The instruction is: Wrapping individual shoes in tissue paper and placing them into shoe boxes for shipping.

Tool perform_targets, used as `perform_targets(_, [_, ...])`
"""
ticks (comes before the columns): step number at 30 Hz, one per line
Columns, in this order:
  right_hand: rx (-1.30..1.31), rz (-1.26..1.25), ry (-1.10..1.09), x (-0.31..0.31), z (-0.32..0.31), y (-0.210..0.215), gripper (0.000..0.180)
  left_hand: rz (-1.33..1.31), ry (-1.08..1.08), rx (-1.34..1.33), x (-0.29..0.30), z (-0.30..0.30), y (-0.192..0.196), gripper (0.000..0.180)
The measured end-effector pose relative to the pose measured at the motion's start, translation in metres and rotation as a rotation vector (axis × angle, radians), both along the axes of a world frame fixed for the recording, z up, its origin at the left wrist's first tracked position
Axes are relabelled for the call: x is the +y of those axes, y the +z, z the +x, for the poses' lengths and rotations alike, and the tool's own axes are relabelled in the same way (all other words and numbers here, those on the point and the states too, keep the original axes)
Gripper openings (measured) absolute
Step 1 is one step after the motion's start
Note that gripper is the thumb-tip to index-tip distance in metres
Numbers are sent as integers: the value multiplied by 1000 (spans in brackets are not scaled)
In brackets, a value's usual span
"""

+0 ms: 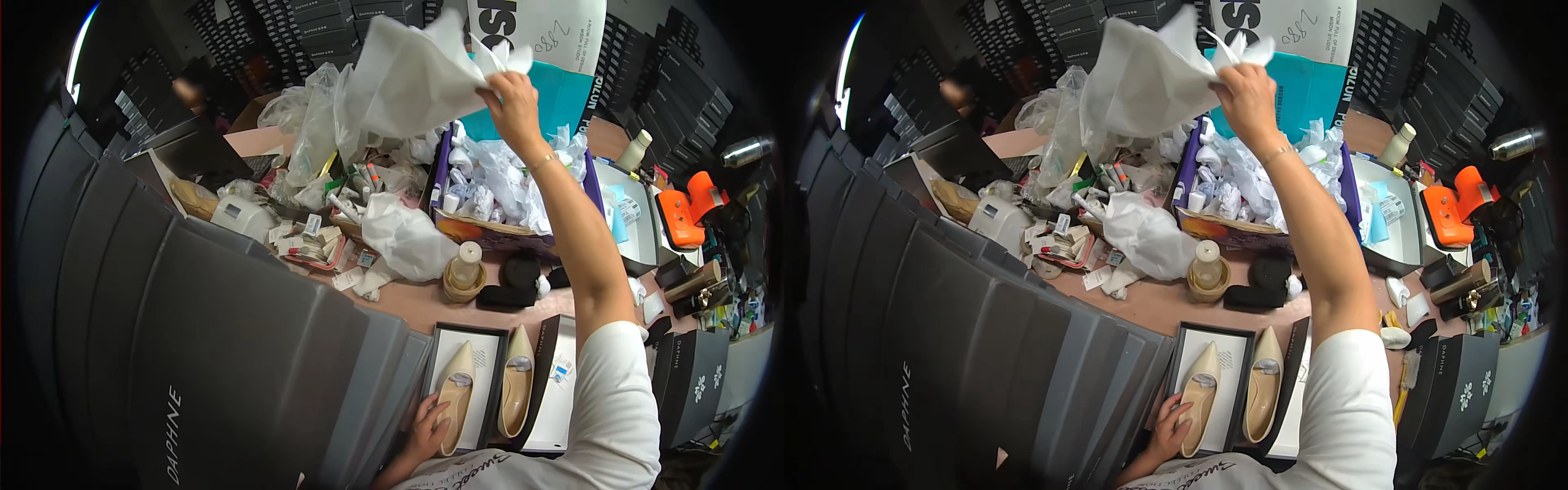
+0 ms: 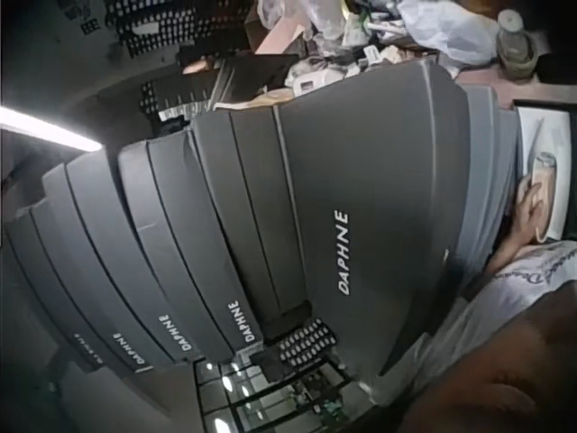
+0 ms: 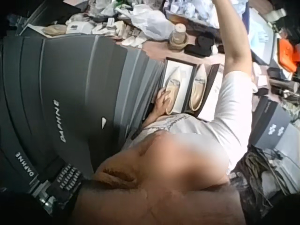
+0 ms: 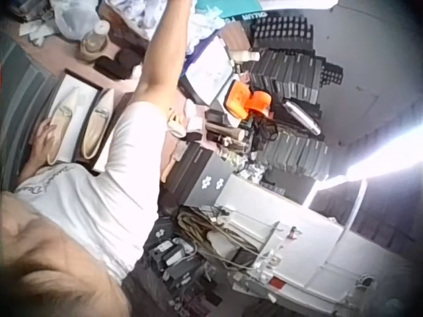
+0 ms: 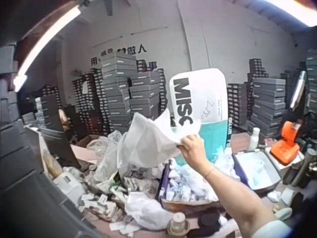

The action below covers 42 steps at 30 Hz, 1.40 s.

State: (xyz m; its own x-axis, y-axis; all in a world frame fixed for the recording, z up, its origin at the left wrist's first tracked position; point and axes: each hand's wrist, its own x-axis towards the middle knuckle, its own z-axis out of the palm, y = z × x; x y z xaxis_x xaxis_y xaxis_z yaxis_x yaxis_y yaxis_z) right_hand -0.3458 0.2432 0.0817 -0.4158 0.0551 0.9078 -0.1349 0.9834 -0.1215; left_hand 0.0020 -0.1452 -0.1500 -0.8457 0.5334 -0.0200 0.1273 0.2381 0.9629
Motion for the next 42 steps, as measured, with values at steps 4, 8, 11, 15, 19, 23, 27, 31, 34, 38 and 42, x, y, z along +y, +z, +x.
perform_targets(4, [-453, 182, 283, 28, 54, -95, 5, -13, 1, 23, 2, -1, -2, 35])
perform_targets(8, [-611, 397, 107, 23, 96, -145, 20, -19, -5, 36, 2, 0, -2, 35])
perform_targets(11, [-645, 207, 58, 16, 84, -129, 18, -13, 8, -5, 2, 1, -2, 35])
perform_targets(15, [-836, 251, -50, 1, 78, -99, 15, -11, -1, 25, 0, 2, -7, 36])
perform_targets(19, [-909, 514, -135, -16, 75, -107, 14, -129, -49, 92, 2, -4, 9, 38])
perform_targets(23, [-491, 774, 35, -41, 74, -91, 15, -248, -55, 104, 0, -9, 22, 41])
perform_targets(27, [-591, 703, 194, -53, 78, -60, 11, -350, -81, 164, 2, -15, 42, 39])
perform_targets(31, [-474, 673, 284, -59, 82, -50, 10, -193, 0, 233, 15, -22, 65, 33])
perform_targets(34, [-241, 368, 63, -34, 90, -22, 17, -110, 51, 277, 28, -20, 73, 26])
perform_targets(38, [-85, 199, 231, -57, 169, 39, 14, 22, 29, 223, 24, -16, 74, 54])
perform_targets(42, [-552, 510, 714, -124, 282, -3, 13, 527, 96, -40, 43, -12, 99, 103])
